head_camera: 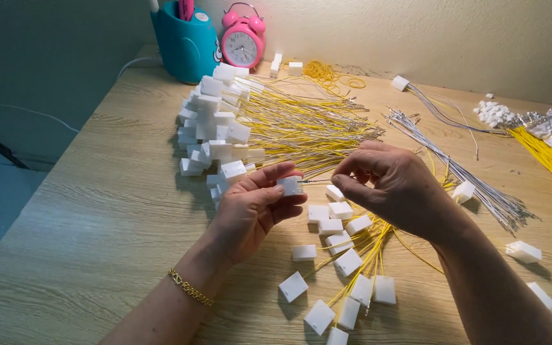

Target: Assembling small foam blocks onto thin electrical wires by threading the wires through the blocks.

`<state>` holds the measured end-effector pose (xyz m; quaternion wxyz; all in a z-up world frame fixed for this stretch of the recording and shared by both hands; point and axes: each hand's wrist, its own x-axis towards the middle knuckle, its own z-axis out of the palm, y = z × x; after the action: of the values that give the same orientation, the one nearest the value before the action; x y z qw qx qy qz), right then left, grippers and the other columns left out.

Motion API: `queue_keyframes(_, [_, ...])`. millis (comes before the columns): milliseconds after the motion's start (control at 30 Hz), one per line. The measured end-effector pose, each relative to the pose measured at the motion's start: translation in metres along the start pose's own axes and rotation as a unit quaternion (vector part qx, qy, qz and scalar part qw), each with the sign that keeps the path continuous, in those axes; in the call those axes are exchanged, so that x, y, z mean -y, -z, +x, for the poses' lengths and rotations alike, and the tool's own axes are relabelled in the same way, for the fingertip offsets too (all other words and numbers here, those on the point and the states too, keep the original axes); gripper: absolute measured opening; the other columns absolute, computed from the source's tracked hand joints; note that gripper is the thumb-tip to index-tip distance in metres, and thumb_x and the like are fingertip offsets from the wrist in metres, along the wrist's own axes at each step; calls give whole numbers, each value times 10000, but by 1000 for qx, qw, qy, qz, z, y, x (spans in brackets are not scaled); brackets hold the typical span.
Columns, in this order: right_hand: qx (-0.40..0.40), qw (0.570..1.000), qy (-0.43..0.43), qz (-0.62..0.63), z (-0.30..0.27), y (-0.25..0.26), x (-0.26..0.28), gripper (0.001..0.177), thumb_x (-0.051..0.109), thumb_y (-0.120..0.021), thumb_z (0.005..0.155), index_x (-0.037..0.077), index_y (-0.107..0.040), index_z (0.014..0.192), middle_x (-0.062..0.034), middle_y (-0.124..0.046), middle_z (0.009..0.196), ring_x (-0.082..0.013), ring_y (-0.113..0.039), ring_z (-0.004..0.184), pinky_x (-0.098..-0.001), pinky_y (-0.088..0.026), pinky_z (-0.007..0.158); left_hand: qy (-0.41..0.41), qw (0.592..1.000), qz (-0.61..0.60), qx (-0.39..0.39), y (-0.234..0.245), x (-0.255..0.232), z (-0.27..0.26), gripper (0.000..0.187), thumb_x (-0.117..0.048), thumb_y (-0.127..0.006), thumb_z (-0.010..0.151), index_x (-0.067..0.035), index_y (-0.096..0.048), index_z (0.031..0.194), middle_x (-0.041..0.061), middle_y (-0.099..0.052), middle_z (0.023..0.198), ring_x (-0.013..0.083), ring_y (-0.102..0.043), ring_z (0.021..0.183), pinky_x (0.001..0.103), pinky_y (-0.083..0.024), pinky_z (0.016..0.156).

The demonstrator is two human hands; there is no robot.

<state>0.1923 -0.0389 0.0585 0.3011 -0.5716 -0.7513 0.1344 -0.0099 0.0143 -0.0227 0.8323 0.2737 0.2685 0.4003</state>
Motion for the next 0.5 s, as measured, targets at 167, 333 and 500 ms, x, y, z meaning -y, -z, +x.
queue_keyframes(167, [6,1000,-15,-16,-1,4,-4,103,139,-697,810,106,-714,713,4,-592,629,-98,-519,578,-252,-409,538,6,1000,2,-12,-3,-2,-2,394,70,-470,884,14,-595,1254,208,-660,1177,347,-675,848,377,-568,723])
queue_keyframes(333, [-1,1000,-6,-26,-1,-1,-5,97,137,-683,799,120,-712,708,13,-594,623,-93,-524,578,-251,-409,544,4,1000,4,0,-4,-2,-4,374,75,-470,888,8,-602,1231,208,-662,1174,350,-675,858,382,-566,737])
queue_keyframes(500, [-1,999,-18,-45,0,-1,-5,122,149,-676,799,129,-690,679,20,-584,596,-101,-503,557,-270,-391,531,-4,1000,1,11,-3,-1,-4,387,72,-473,881,17,-592,1245,230,-655,1177,361,-669,869,386,-562,747])
